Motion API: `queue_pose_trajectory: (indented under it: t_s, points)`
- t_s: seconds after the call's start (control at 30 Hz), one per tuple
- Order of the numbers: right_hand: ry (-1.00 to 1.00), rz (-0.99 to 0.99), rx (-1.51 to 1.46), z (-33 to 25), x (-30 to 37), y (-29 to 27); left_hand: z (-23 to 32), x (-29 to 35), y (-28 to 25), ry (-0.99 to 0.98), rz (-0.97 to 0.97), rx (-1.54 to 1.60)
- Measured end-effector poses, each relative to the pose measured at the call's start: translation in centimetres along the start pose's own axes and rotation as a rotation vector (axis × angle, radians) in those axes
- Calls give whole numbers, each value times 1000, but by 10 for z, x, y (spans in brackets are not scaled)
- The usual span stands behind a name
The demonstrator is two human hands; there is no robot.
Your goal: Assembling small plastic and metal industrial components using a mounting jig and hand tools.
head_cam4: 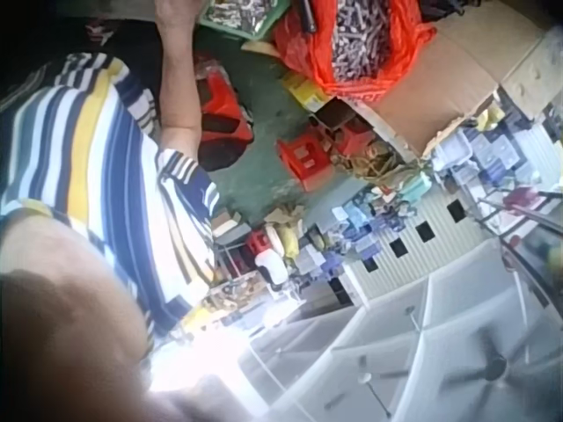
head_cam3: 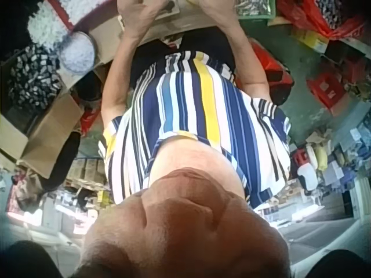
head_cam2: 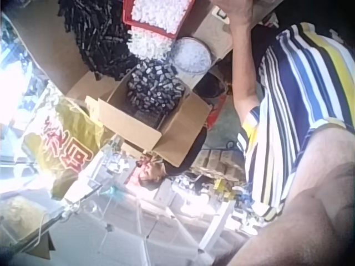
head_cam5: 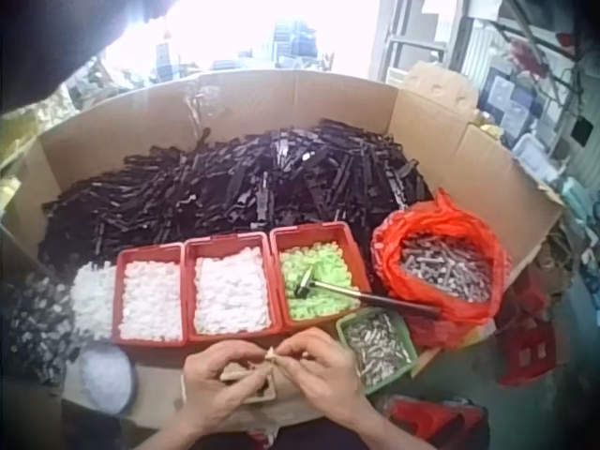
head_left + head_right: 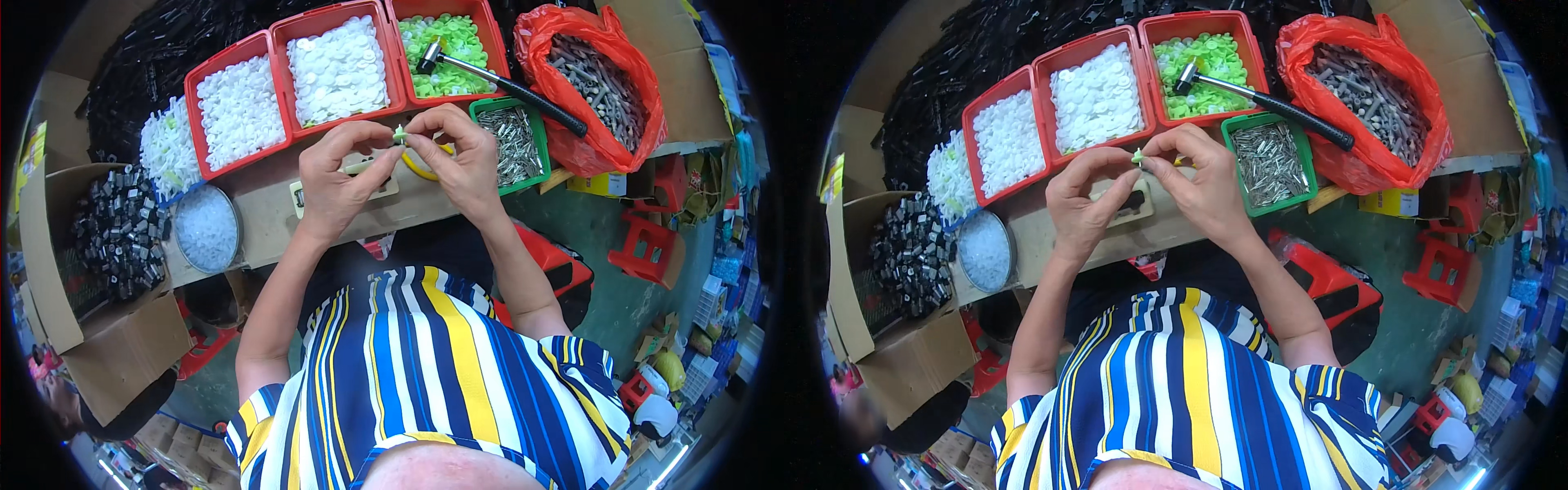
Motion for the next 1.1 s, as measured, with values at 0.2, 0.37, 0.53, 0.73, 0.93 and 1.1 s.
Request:
queue_pose_trajectory:
  t_s: [0.2,0.37,0.53,0.73,0.93,1.1]
  points:
    - [-293,-57,262,-7,8,30,8,35,-34,205,79,-405]
    - [-373,-168,457,-1,17,63,9,70,-50,391,-15,-721]
    - [-387,-200,641,4,18,81,2,89,-45,440,-56,-805]
    - [-410,-266,677,-1,16,83,-4,91,-36,446,-131,-841]
    - [-392,-340,633,2,9,83,-8,92,-33,460,-211,-889]
    - [-392,-414,679,0,4,84,-9,92,-32,464,-241,-904]
Point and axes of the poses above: each hand's wrist, its own x-axis away from the middle knuckle, its own y-axis out of the palm, z = x × y, the point moved 5 cm from there along -x, towards the middle knuckle, and after that the axes turned 8 degrees about y, right-handed, at the moved point
